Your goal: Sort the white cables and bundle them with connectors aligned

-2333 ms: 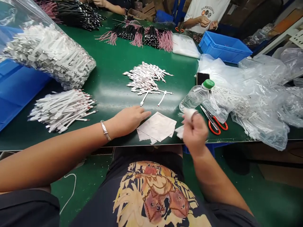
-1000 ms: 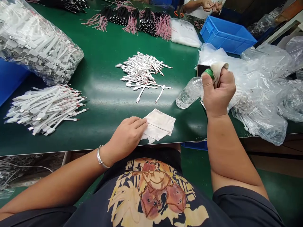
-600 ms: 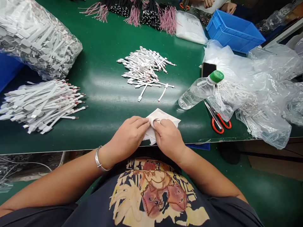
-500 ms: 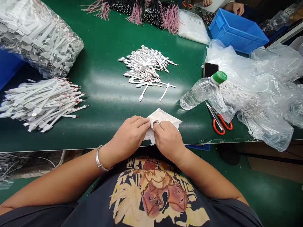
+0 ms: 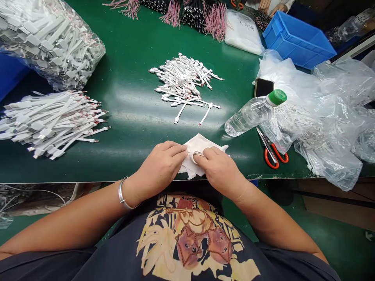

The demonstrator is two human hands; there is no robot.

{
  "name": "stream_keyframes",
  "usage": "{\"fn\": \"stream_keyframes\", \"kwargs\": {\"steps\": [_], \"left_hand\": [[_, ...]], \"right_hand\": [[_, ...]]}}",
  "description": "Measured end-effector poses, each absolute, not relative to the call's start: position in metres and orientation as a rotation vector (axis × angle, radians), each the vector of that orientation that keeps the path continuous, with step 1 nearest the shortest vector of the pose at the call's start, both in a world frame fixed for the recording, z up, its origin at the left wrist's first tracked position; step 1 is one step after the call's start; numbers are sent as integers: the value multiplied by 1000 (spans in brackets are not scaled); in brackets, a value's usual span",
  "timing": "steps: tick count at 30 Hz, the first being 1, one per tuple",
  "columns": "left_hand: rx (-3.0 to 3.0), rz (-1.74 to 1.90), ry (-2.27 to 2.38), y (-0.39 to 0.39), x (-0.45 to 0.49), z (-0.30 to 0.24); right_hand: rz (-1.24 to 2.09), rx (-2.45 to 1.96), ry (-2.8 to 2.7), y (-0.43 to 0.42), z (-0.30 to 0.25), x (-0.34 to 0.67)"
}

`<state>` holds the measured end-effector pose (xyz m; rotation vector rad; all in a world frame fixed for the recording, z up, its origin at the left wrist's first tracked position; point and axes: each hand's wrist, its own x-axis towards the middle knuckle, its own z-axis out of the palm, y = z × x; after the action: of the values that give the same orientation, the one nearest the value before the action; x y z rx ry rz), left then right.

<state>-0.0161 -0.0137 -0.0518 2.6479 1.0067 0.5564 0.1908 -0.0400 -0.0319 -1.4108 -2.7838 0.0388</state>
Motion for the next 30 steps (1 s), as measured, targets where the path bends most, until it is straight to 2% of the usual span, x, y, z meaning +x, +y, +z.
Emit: {"fn": "stream_keyframes", "kwargs": {"steps": [30], "left_hand": [[2700,540,960,-15,-16,-50]], "right_hand": [[-116,-1478,-2754,-42,-34,182]]}}
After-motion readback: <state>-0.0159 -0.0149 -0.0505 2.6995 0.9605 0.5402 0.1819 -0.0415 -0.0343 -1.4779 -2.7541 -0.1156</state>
